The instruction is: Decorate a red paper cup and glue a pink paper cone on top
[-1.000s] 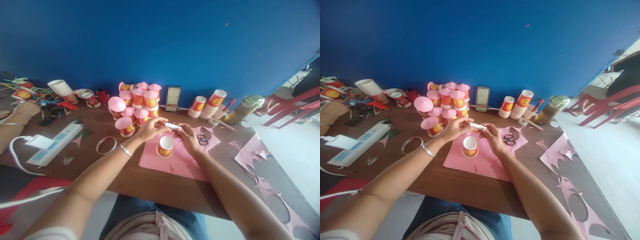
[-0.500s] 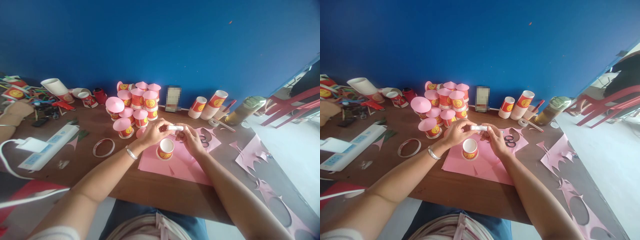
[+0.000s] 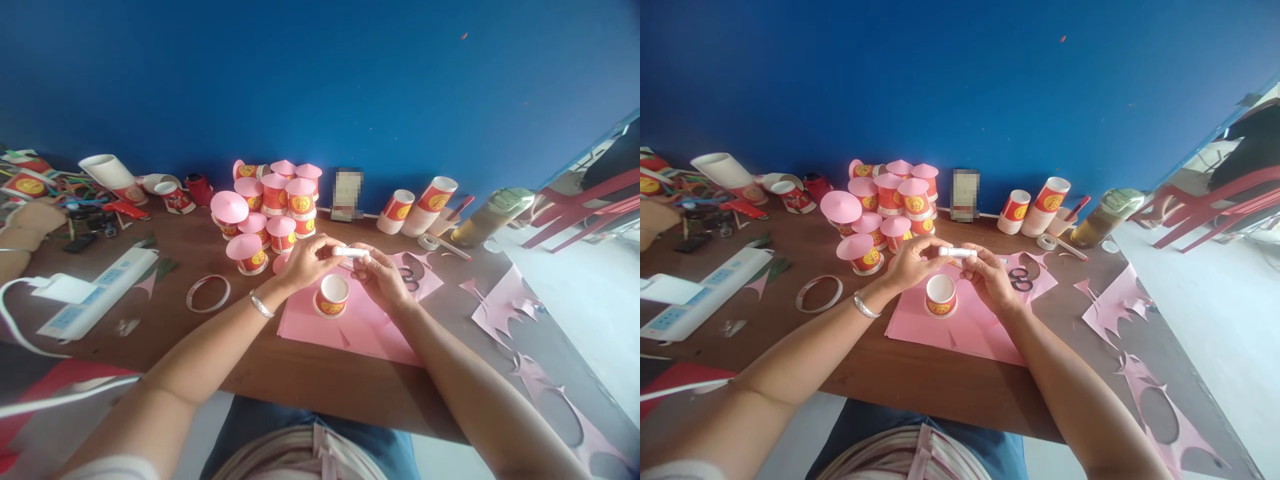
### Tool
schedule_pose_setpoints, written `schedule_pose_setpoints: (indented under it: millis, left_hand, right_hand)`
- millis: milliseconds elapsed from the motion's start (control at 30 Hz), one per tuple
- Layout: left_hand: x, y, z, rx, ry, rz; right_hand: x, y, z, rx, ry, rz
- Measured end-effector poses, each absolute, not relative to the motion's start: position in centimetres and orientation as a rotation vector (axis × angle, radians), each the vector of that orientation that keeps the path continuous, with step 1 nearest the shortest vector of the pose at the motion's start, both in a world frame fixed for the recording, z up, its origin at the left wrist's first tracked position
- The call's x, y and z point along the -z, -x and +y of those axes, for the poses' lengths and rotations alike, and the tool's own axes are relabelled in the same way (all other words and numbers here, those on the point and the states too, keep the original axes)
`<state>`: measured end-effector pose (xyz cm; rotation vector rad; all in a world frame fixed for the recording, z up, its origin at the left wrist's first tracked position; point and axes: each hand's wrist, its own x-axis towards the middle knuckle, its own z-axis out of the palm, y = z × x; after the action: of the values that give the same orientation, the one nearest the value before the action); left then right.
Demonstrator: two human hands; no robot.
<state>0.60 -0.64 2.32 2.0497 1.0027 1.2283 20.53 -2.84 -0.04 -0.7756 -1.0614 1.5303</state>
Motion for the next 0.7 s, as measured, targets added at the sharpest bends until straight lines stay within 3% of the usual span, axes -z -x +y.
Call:
schedule_pose_setpoints:
  millis: [200,433,700]
  left_hand:
    - [-2.0,0.5,-0.7,-1.065,-1.74,0.782]
    - [-0.4,1.9,-2.7,-0.771,-1.964,0.673]
    - [0.8,0.7,-3.5,-0.942,-2.153,0.909]
  right_hand:
    - [-1.0,-19.7,-3.8,-1.436,0.768,-1.038]
    - [-0.6,-20.5,-3.3,-1.274,0.829,-1.071]
    - [-1.1,-20.9,-4.1,-1.061,0.938,-1.256]
